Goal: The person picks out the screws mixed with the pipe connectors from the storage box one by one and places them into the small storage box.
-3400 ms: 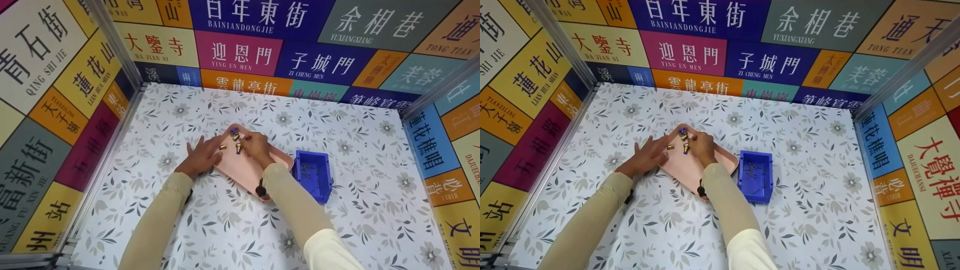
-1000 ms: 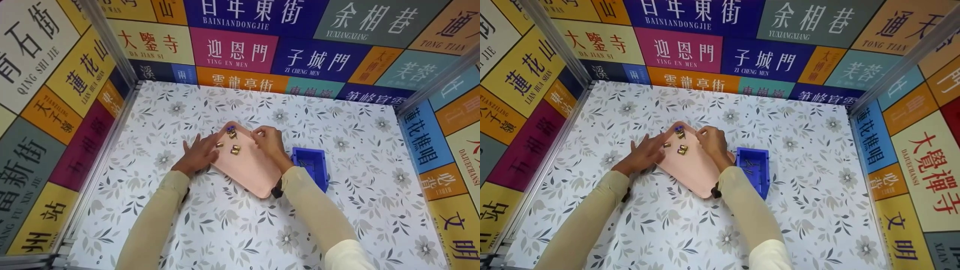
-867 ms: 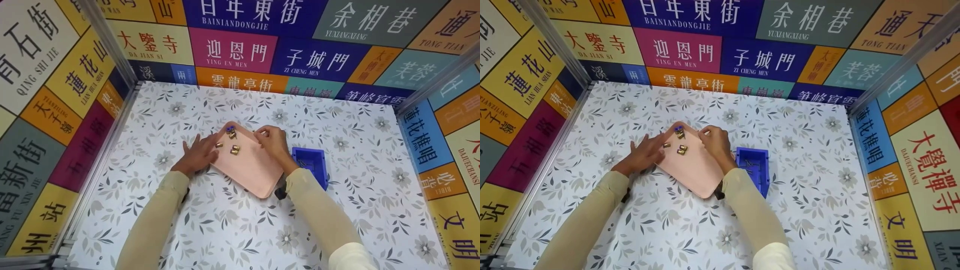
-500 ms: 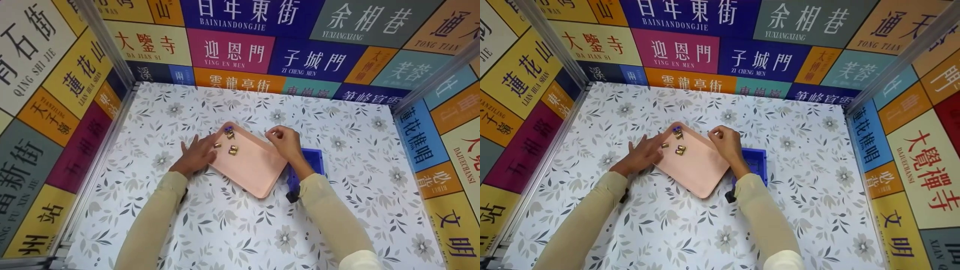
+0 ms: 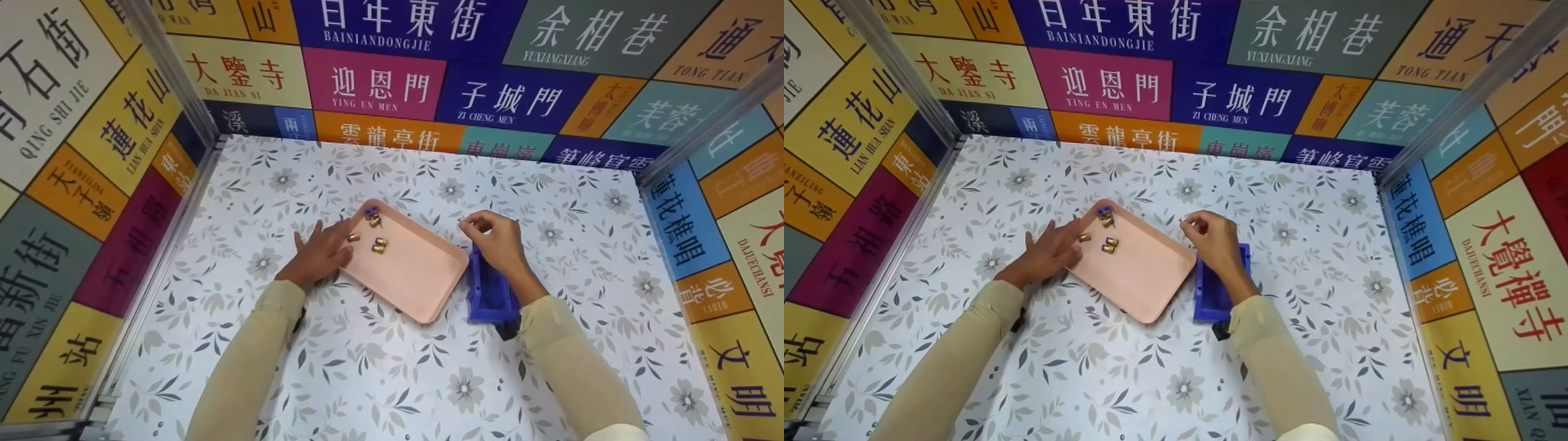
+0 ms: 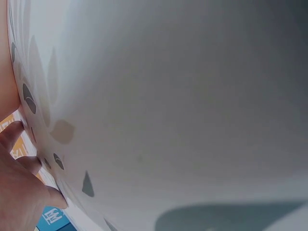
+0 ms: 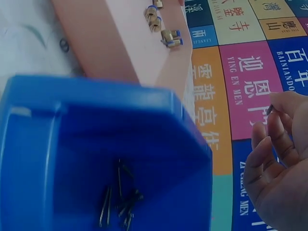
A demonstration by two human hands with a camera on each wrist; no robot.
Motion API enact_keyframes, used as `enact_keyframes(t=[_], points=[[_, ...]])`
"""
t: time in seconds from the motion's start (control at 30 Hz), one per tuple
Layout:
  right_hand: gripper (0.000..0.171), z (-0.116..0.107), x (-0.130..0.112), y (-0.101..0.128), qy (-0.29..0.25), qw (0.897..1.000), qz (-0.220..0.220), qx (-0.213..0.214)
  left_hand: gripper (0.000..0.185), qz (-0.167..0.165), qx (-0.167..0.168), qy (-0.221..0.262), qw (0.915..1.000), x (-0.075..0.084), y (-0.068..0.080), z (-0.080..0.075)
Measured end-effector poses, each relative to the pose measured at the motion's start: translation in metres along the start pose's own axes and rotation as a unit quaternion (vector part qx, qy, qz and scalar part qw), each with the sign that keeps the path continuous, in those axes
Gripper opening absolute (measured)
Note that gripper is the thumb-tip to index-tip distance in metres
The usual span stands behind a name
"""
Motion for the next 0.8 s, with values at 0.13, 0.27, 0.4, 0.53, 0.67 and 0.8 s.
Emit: enact_keyframes(t=[0.13, 0.27, 0.4, 0.53, 0.67, 0.8], points=[[0.015, -0.011, 0.010, 0.005, 0.003, 1.000, -0.009, 0.004, 0.066, -0.001, -0.003, 0.000, 1.0000, -0.001, -0.001, 0.001], [0.014, -0.019, 0.022, 0.011, 0.013, 1.000, -0.012, 0.010, 0.065, 0.000, -0.003, 0.000, 1.0000, -0.002, -0.002, 0.001], [0.012, -0.023, 0.036, 0.018, 0.027, 1.000, -0.011, 0.008, 0.065, -0.002, -0.004, -0.002, 1.0000, -0.002, -0.002, 0.000], [0.010, -0.026, 0.050, 0.024, 0.034, 0.999, -0.010, 0.009, 0.065, 0.001, -0.006, -0.003, 1.0000, -0.001, -0.002, 0.000], [0.010, -0.030, 0.062, 0.029, 0.048, 0.999, -0.010, 0.010, 0.065, 0.003, -0.007, -0.009, 0.9999, -0.002, -0.001, 0.000], [0.011, -0.032, 0.069, 0.033, 0.052, 0.999, -0.002, 0.005, 0.065, -0.001, -0.008, -0.004, 1.0000, -0.003, -0.002, 0.001]])
Point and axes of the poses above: each hand's wrist, its own y-axis away from the middle knuckle, its own z-axis out of the palm, x = y × z, the point moved 5 cm from there along -y, towards the middle knuckle, and after that the axes turned 13 degrees about y, right-handed, at the moved point
